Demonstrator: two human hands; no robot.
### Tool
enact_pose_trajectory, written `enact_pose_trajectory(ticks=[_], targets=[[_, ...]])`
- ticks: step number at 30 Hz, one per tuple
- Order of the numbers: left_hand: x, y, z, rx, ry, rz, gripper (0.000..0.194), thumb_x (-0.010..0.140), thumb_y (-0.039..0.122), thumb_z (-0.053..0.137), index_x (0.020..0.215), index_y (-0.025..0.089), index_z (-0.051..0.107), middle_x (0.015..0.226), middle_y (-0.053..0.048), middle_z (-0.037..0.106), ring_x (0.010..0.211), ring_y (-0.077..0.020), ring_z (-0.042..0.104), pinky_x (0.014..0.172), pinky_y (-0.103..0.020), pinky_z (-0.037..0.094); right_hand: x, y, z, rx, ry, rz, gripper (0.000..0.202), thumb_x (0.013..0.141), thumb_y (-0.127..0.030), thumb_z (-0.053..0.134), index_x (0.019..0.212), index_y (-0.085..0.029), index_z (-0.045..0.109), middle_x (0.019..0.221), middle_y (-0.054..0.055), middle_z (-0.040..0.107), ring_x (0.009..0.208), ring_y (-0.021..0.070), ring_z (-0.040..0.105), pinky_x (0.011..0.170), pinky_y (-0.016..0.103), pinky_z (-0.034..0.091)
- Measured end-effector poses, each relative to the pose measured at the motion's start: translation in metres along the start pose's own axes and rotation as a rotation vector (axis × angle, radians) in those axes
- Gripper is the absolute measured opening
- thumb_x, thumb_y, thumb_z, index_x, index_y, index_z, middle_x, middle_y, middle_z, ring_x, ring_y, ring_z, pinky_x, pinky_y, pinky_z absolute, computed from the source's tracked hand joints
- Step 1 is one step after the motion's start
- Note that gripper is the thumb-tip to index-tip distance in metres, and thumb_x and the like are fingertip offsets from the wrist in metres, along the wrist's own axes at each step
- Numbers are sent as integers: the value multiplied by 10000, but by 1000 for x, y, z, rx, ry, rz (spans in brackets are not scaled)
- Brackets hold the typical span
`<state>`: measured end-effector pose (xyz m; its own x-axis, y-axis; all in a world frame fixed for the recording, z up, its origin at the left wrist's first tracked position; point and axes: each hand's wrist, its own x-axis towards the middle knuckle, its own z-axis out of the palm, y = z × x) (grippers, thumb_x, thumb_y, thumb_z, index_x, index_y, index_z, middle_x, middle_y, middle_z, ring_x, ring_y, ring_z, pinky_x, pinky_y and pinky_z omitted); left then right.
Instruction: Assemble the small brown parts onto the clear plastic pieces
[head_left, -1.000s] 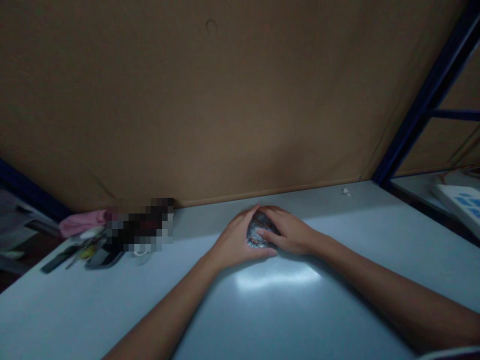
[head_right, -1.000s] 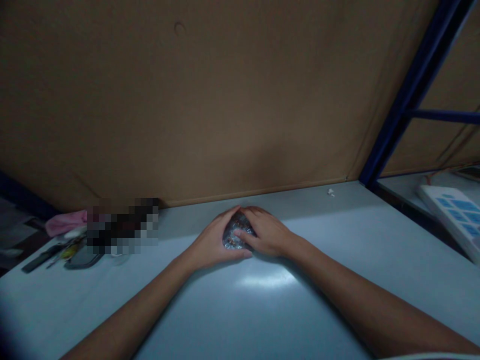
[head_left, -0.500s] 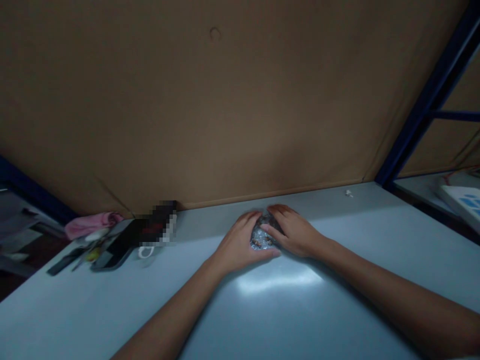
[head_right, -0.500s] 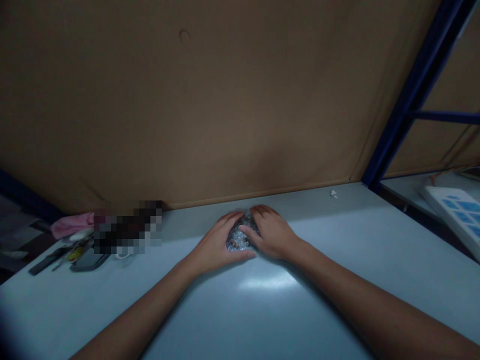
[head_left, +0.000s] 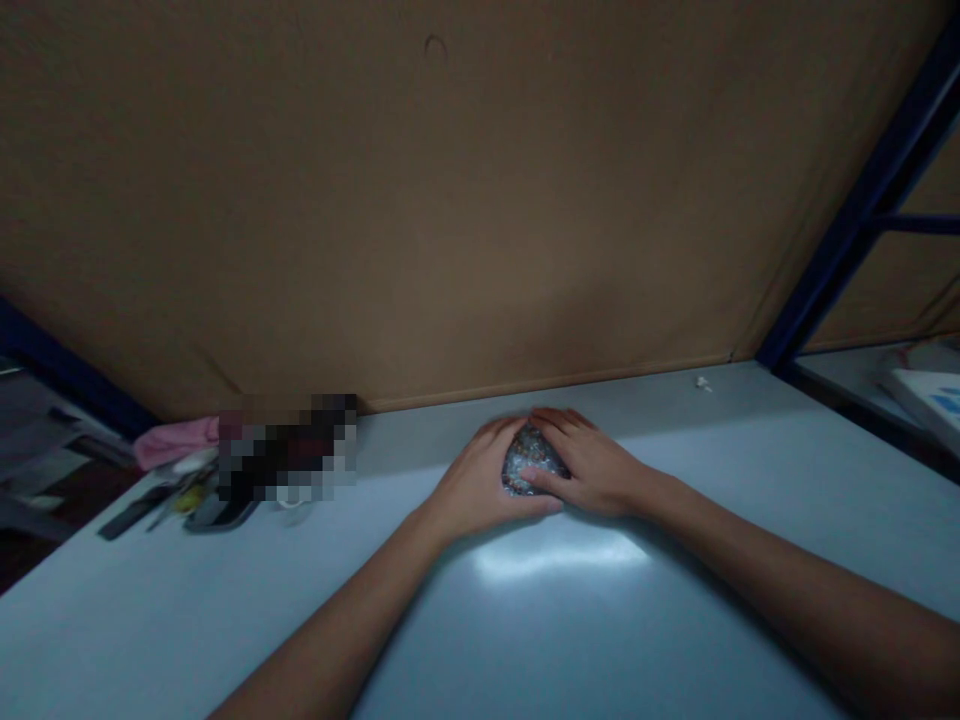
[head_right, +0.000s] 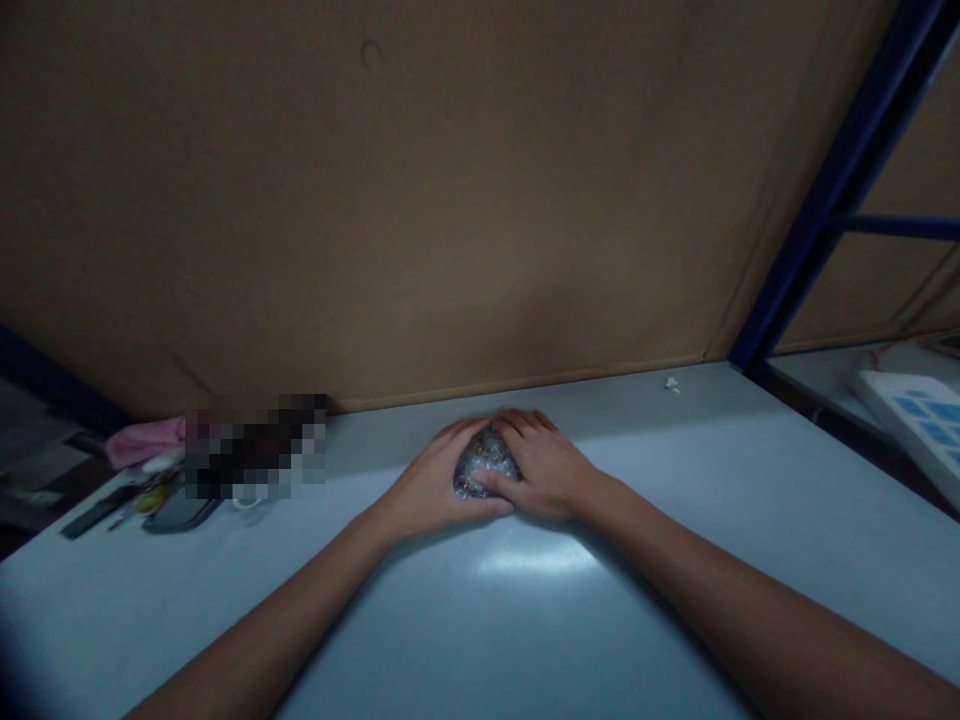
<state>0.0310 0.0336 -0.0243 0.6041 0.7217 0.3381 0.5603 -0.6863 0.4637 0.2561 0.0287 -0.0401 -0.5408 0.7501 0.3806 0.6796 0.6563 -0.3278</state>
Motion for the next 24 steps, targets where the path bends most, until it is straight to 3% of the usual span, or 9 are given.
enact_pose_trajectory(ticks=[13, 24], targets=[[-1, -2, 4, -6, 3, -19, 1018, 718, 632, 882, 1562, 233, 477, 1568, -156, 543, 1452, -373, 512, 1249, -549, 406, 0, -3, 2, 34, -4, -39, 655, 1044, -569, 522, 1522, -121, 525, 1530, 217, 581, 1475, 350, 480, 1263, 562, 347], [0, 1, 2, 11, -9, -33, 1014, 713, 610, 886, 1558, 222, 482, 1571, -169, 540, 1457, -376, 509, 1249, -552, 406, 0, -2, 3, 25, -10, -50, 672, 1053, -580, 493, 1537, -115, 506, 1544, 222, 566, 1475, 349, 476, 1265, 565, 338]])
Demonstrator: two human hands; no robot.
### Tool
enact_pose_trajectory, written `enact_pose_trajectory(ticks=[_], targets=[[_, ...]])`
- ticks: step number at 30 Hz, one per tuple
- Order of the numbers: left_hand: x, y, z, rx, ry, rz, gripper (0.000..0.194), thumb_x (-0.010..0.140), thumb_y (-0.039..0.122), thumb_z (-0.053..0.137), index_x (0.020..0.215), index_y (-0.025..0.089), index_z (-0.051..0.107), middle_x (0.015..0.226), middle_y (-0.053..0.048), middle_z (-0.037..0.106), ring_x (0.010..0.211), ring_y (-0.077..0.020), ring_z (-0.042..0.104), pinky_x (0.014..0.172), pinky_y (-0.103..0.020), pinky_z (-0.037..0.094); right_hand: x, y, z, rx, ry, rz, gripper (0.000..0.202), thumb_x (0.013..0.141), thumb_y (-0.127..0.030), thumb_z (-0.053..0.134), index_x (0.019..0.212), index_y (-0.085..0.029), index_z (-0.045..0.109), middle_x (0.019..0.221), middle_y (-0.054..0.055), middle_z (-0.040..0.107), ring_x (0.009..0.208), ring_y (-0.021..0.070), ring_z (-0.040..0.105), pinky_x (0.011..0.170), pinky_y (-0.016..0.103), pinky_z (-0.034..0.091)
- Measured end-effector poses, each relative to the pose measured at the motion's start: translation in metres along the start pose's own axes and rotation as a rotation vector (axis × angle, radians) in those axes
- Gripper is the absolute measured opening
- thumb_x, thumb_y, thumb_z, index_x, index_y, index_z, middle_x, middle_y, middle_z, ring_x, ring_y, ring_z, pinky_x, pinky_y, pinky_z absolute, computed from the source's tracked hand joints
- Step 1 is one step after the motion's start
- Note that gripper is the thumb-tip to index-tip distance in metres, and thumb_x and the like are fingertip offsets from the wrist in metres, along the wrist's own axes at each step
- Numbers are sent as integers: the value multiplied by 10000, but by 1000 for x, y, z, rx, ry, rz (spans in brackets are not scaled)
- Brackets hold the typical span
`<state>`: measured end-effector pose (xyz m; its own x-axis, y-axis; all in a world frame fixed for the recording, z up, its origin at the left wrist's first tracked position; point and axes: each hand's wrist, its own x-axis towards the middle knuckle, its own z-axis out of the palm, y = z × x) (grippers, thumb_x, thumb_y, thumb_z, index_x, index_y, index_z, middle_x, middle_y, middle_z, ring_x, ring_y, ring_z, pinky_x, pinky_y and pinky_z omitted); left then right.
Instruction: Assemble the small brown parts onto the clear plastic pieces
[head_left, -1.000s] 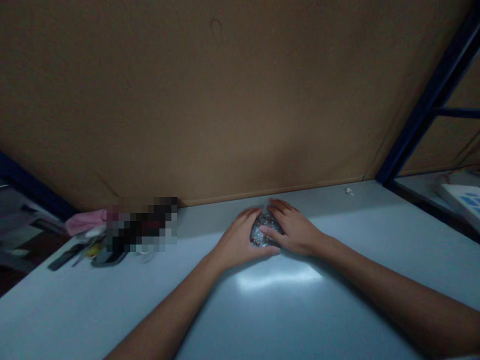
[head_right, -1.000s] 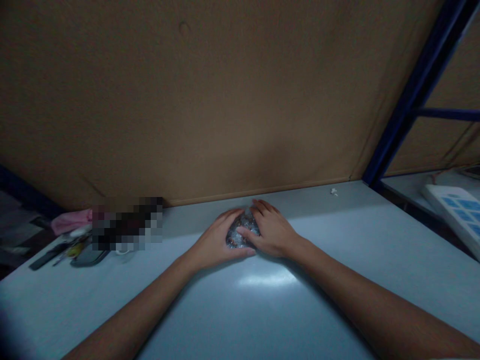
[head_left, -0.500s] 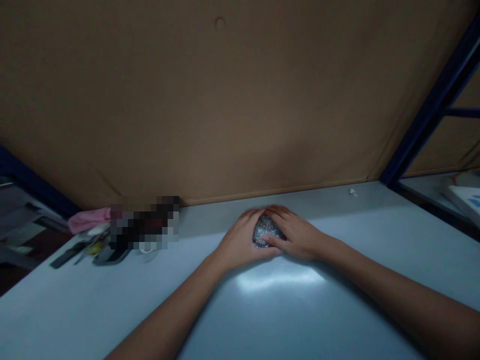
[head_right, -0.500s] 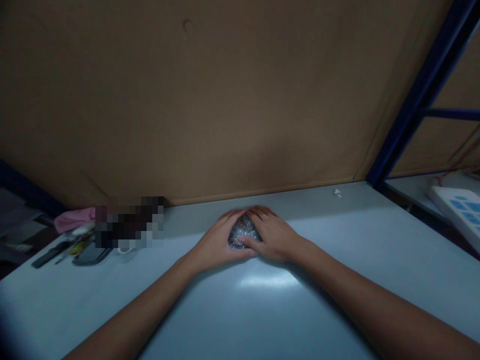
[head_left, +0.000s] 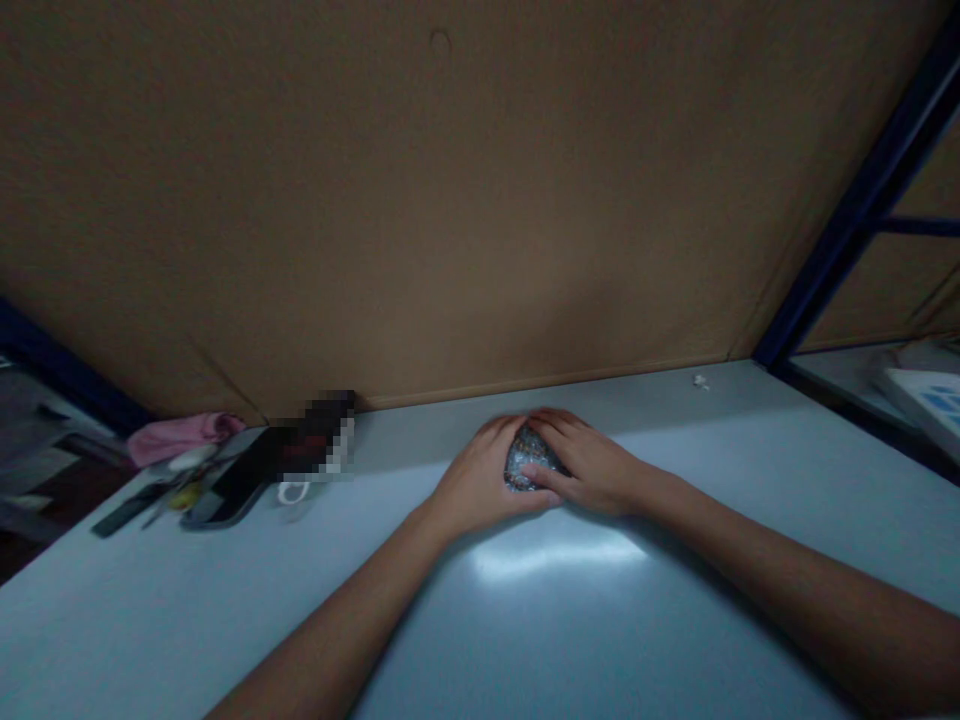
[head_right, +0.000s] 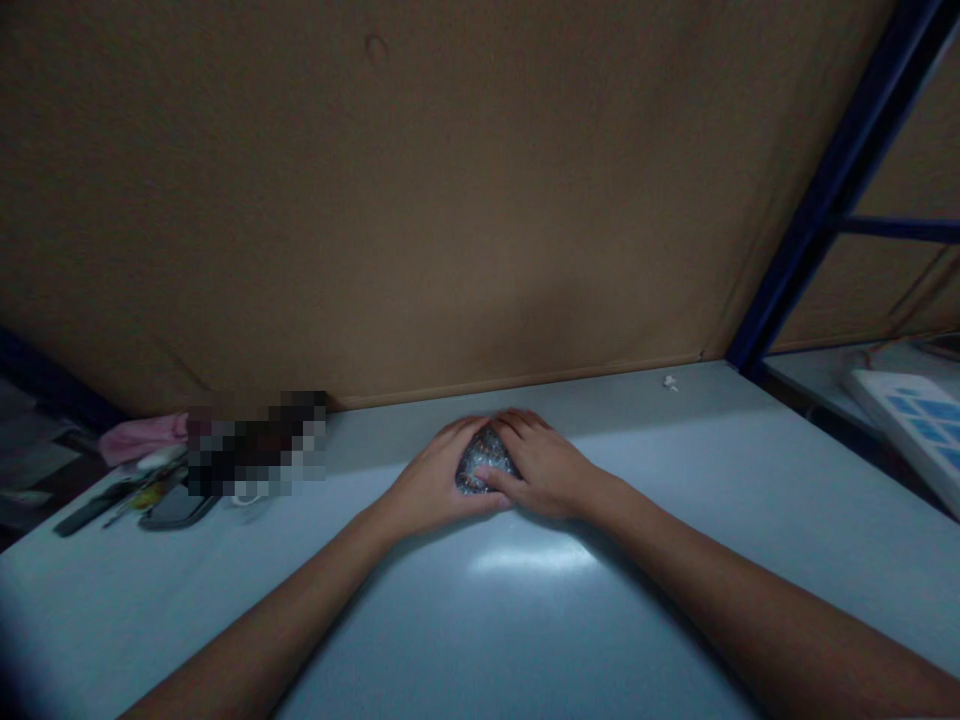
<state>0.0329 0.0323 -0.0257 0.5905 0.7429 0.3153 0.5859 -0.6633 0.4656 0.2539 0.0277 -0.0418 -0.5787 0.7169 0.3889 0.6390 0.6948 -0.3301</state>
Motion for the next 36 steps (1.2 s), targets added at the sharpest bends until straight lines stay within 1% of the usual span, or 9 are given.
enact_pose_trajectory(ticks=[12, 18, 22, 23, 25, 27, 29, 31, 36], targets=[[0, -2, 0, -3, 12, 11, 1031, 713, 638, 879, 1557, 201, 480, 1562, -176, 547, 1446, -374, 517, 1245, -541, 413, -1, 0, 1, -8, -6, 7, 679, 1058, -596, 480, 1549, -127, 493, 1556, 216, 552, 1487, 346, 463, 1274, 569, 325], [-1, -1, 1, -9, 40, 26, 1080, 672, 653, 903, 1563, 226, 467, 1544, -168, 560, 1446, -383, 510, 1240, -552, 408, -4, 0, 2, 21, 27, 75, 793, 1013, -703, 506, 1555, -124, 481, 1634, 242, 441, 1543, 369, 383, 1258, 564, 353], [1, -8, -11, -30, 34, -63, 1187, 644, 730, 888, 1601, 203, 424, 1590, -190, 518, 1456, -402, 506, 1232, -568, 413, -1, 12, -5, 79, 110, 138, 726, 1051, -684, 428, 1525, -140, 507, 1572, 213, 523, 1475, 332, 481, 1231, 509, 396], [2, -12, -16, -37, 65, -114, 1115, 700, 735, 849, 1588, 195, 446, 1582, -194, 530, 1445, -400, 521, 1220, -568, 426, 1, 18, -7, 85, 166, 178, 673, 1075, -654, 386, 1499, -152, 535, 1526, 198, 573, 1439, 325, 519, 1218, 498, 408], [3, -24, -25, -25, 131, -163, 782, 936, 688, 641, 1519, 180, 531, 1549, -173, 577, 1430, -358, 552, 1220, -545, 423, 3, 31, -10, 65, 273, 246, 558, 1108, -564, 345, 1412, -179, 612, 1450, 166, 649, 1400, 326, 554, 1199, 482, 420], [3, -39, -32, 43, 174, -160, 559, 1078, 572, 430, 1412, 170, 629, 1444, -145, 669, 1366, -310, 611, 1205, -509, 443, 4, 43, -10, -13, 305, 365, 488, 1120, -448, 341, 1347, -154, 658, 1370, 178, 697, 1337, 337, 597, 1158, 461, 448], [2, -55, -33, 158, 170, -187, 510, 1108, 469, 360, 1328, 152, 693, 1371, -150, 712, 1313, -304, 645, 1192, -507, 460, 3, 51, -7, -115, 229, 446, 422, 1098, -300, 381, 1350, -107, 659, 1333, 200, 709, 1278, 329, 629, 1117, 433, 471], [1, -67, -29, 249, 173, -206, 481, 1094, 390, 393, 1357, 117, 688, 1426, -167, 683, 1359, -304, 616, 1226, -495, 436, 2, 54, -4, -175, 145, 438, 407, 1058, -182, 413, 1367, -93, 662, 1350, 192, 706, 1290, 304, 624, 1125, 396, 464], [1, -75, -19, 332, 151, -208, 446, 1076, 314, 449, 1418, 152, 685, 1511, -134, 634, 1427, -278, 573, 1264, -456, 408, 2, 51, -1, -259, 64, 320, 444, 1014, -114, 444, 1393, -47, 665, 1459, 211, 653, 1378, 291, 582, 1206, 374, 403]])
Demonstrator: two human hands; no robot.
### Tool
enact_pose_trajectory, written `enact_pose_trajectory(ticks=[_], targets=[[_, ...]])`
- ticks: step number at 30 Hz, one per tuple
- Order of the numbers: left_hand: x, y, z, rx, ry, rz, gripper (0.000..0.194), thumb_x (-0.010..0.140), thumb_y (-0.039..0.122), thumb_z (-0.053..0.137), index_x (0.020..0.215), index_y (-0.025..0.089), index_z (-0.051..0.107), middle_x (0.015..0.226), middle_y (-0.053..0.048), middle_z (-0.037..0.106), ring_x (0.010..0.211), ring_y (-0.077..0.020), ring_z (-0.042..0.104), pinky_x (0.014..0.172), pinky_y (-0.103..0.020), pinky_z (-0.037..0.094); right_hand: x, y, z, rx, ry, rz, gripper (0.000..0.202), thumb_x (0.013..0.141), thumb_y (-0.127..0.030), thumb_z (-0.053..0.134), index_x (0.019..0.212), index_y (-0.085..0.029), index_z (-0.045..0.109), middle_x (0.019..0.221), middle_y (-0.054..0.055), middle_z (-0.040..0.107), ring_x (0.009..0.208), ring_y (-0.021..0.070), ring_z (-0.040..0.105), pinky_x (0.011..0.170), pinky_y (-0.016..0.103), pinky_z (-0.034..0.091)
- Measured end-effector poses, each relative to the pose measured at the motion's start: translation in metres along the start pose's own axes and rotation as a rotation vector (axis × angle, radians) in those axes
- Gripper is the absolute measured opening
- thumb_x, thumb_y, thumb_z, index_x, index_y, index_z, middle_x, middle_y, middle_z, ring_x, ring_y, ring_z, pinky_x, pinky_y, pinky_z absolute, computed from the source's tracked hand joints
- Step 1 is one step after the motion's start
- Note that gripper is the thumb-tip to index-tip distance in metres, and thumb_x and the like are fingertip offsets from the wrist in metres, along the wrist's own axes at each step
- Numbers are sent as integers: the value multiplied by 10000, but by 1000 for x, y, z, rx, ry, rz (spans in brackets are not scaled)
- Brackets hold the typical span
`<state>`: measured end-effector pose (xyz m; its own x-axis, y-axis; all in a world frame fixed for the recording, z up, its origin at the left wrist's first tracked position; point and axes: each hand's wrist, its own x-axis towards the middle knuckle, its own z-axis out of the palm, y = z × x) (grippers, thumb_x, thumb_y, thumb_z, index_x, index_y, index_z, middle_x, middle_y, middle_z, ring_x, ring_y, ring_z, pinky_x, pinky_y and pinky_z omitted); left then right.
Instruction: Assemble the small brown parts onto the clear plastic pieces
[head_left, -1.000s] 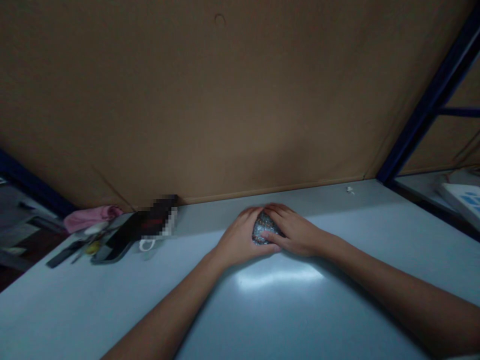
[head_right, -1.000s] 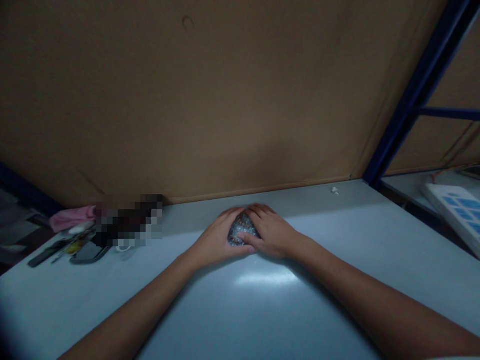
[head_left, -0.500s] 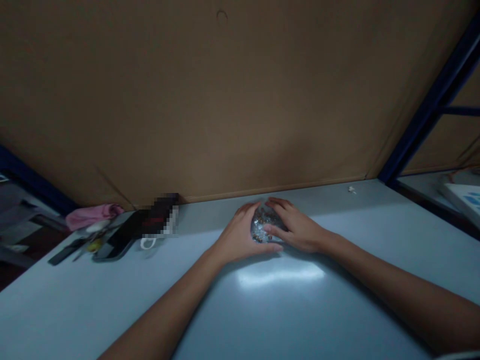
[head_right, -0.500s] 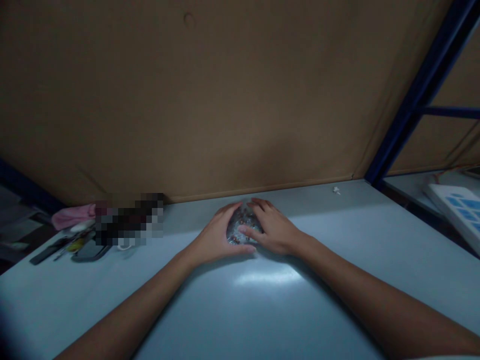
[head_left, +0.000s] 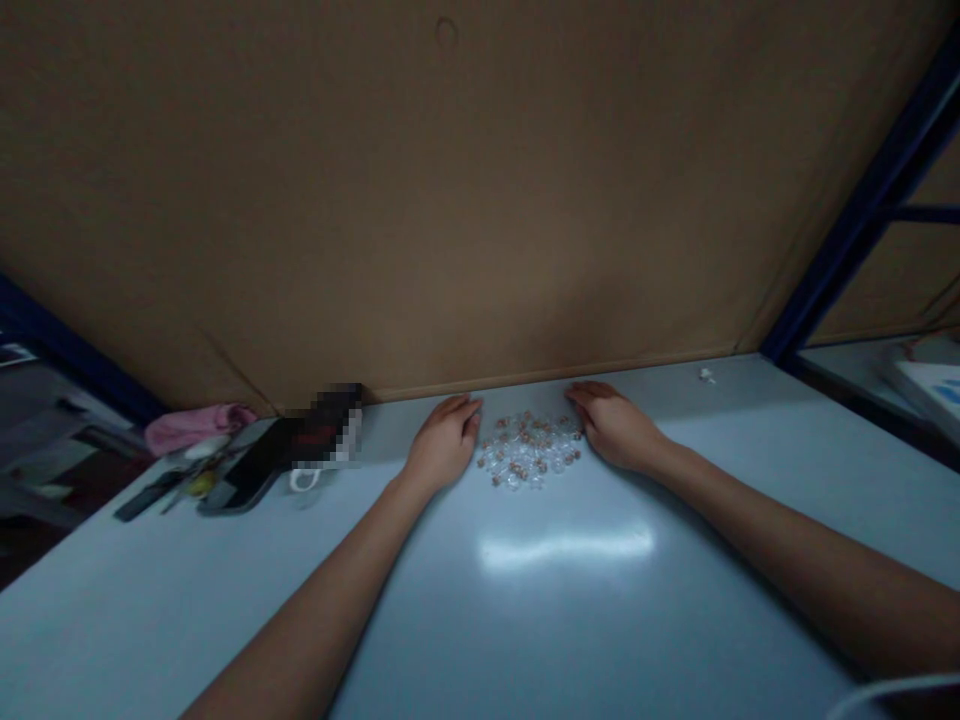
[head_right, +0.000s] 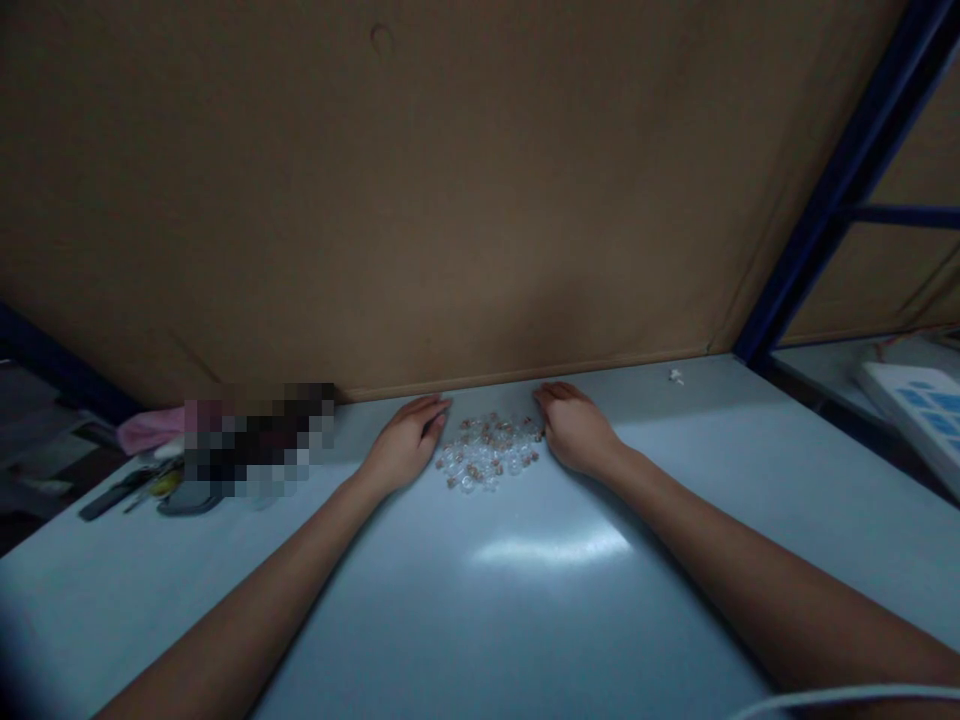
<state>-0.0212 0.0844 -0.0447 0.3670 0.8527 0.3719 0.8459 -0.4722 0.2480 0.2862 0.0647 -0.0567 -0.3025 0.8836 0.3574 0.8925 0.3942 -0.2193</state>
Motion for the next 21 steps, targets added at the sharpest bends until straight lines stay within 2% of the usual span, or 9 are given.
enact_pose_trajectory(ticks=[7, 21], targets=[[1, 8, 0, 27, -9, -15, 435, 1065, 280, 487, 1423, 138, 689, 1507, -158, 634, 1449, -279, 558, 1270, -441, 403, 0, 4, 5, -58, -12, 10, 485, 1024, -142, 442, 1454, -15, 627, 1495, 223, 627, 1423, 310, 558, 1245, 390, 378], [1, 9, 2, 64, -10, 10, 432, 1069, 289, 497, 1419, 115, 681, 1494, -178, 639, 1452, -286, 553, 1266, -443, 401, -1, 1, 5, -99, 3, -22, 462, 1022, -156, 464, 1425, -12, 639, 1473, 237, 637, 1393, 318, 573, 1235, 398, 392]])
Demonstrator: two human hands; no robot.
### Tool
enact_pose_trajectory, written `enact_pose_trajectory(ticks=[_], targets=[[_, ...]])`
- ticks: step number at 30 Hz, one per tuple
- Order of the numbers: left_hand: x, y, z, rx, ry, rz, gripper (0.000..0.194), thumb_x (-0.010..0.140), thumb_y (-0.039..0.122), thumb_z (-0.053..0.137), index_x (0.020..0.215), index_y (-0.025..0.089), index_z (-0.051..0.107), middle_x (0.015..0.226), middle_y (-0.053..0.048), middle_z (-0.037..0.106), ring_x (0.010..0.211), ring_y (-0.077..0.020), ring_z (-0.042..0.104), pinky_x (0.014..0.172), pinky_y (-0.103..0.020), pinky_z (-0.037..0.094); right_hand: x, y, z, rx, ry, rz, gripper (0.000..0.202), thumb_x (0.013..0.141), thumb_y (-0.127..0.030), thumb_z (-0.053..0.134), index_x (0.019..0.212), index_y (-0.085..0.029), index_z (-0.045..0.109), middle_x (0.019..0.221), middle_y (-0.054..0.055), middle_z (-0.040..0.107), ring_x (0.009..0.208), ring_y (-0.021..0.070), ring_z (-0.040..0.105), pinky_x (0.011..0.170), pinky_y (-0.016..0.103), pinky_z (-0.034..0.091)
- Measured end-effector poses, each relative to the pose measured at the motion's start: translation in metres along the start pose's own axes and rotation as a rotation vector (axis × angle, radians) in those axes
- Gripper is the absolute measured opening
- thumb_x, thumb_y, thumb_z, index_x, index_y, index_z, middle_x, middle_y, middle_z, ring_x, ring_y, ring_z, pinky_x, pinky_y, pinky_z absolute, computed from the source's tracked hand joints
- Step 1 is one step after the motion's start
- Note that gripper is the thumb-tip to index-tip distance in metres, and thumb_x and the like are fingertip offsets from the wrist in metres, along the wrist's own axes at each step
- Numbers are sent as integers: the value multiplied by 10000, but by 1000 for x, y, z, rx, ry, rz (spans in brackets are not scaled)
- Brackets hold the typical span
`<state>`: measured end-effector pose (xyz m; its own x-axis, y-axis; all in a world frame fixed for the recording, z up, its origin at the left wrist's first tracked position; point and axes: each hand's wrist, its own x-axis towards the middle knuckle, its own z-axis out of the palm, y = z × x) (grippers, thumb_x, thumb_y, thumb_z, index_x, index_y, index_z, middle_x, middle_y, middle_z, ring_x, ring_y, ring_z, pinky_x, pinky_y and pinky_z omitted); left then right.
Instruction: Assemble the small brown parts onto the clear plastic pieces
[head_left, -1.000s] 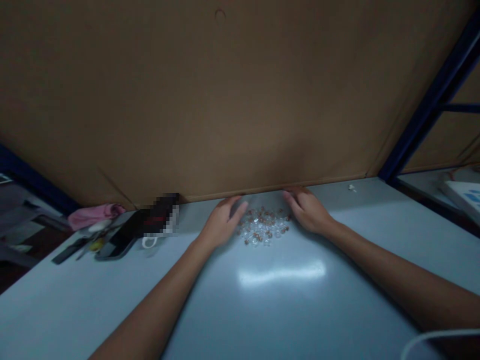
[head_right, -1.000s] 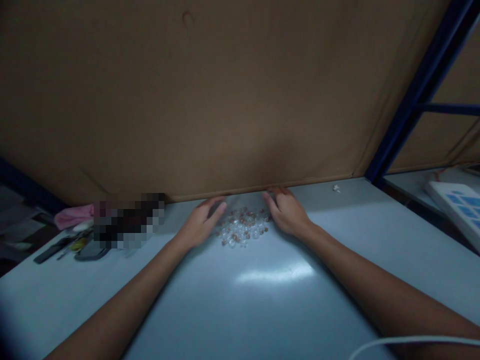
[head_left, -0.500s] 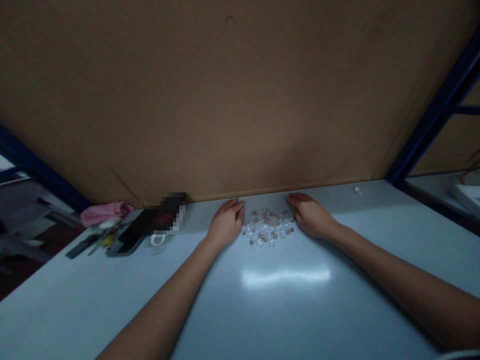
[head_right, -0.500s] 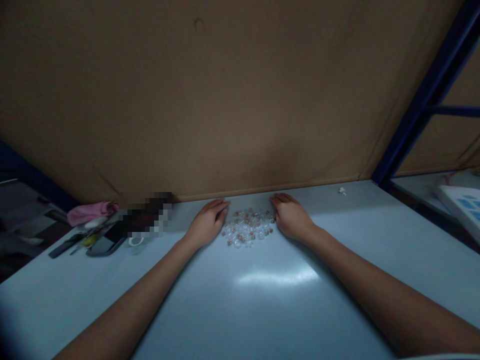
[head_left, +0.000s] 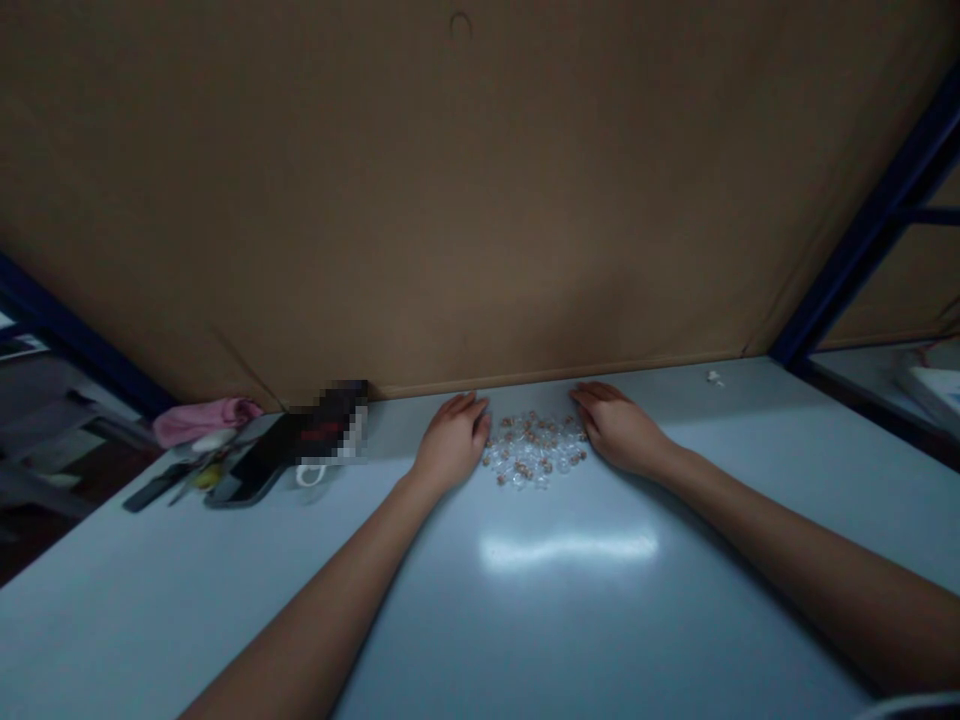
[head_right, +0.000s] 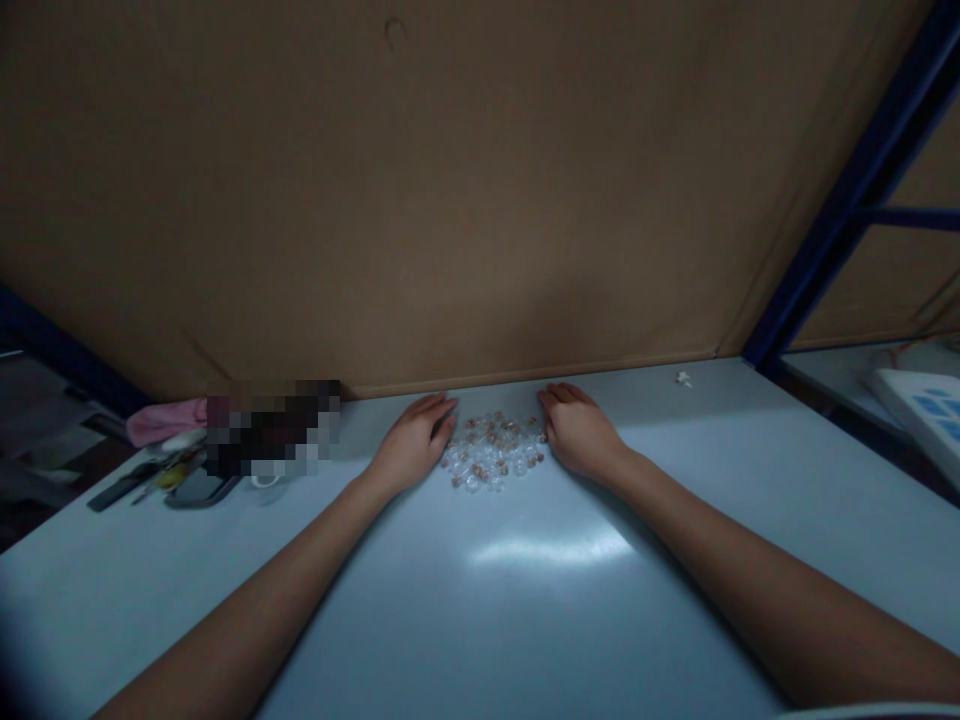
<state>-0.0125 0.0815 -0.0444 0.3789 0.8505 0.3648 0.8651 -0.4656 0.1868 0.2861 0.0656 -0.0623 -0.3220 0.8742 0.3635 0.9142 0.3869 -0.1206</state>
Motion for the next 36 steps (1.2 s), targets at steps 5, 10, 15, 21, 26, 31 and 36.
enact_pose_trajectory(ticks=[5, 10, 15, 21, 26, 31, 36], targets=[[0, -1, 2, 15, 3, -1, 428, 1065, 297, 502, 1413, 126, 682, 1508, -182, 626, 1437, -294, 565, 1257, -473, 406, 0, -1, -1, -20, -19, 0, 468, 1043, -170, 422, 1426, -8, 636, 1463, 233, 646, 1397, 317, 572, 1234, 391, 391], [0, 0, 1, 6, 3, 9, 422, 1071, 306, 489, 1404, 138, 687, 1498, -174, 636, 1441, -290, 560, 1254, -470, 405, 0, 0, 1, -29, -10, -1, 471, 1052, -182, 418, 1433, -5, 631, 1476, 236, 635, 1410, 312, 564, 1248, 381, 371], [0, 1, 0, 7, -1, -2, 424, 1070, 302, 490, 1401, 128, 689, 1508, -188, 625, 1433, -301, 567, 1253, -479, 405, 1, 1, 2, -9, -12, -7, 458, 1035, -174, 455, 1425, -15, 635, 1469, 235, 640, 1396, 309, 571, 1242, 389, 381], [0, 1, 1, 33, -6, -2, 427, 1074, 306, 477, 1407, 136, 683, 1509, -174, 628, 1434, -288, 568, 1258, -469, 402, 0, -1, 2, -29, -7, -12, 459, 1051, -188, 434, 1420, -6, 638, 1458, 237, 646, 1388, 316, 574, 1240, 390, 382], [-1, 0, 0, 32, -17, 0, 433, 1071, 302, 479, 1420, 133, 672, 1519, -180, 617, 1447, -299, 554, 1257, -487, 400, 0, -1, 1, -19, 11, -21, 428, 1042, -182, 440, 1370, -27, 668, 1440, 233, 660, 1359, 316, 597, 1223, 404, 406], [-1, 0, 1, 33, -15, -3, 435, 1072, 300, 479, 1425, 131, 669, 1517, -173, 621, 1446, -294, 553, 1257, -474, 399, 0, -2, 1, -17, 4, -18, 448, 1031, -180, 457, 1400, -10, 644, 1446, 246, 651, 1381, 316, 583, 1236, 395, 387], [0, 1, 1, 36, -12, -14, 434, 1071, 298, 487, 1419, 123, 677, 1511, -178, 625, 1437, -297, 562, 1261, -471, 397, 1, -3, 0, -10, -8, -20, 432, 1025, -161, 451, 1381, -31, 658, 1437, 233, 661, 1366, 307, 592, 1229, 407, 395]])
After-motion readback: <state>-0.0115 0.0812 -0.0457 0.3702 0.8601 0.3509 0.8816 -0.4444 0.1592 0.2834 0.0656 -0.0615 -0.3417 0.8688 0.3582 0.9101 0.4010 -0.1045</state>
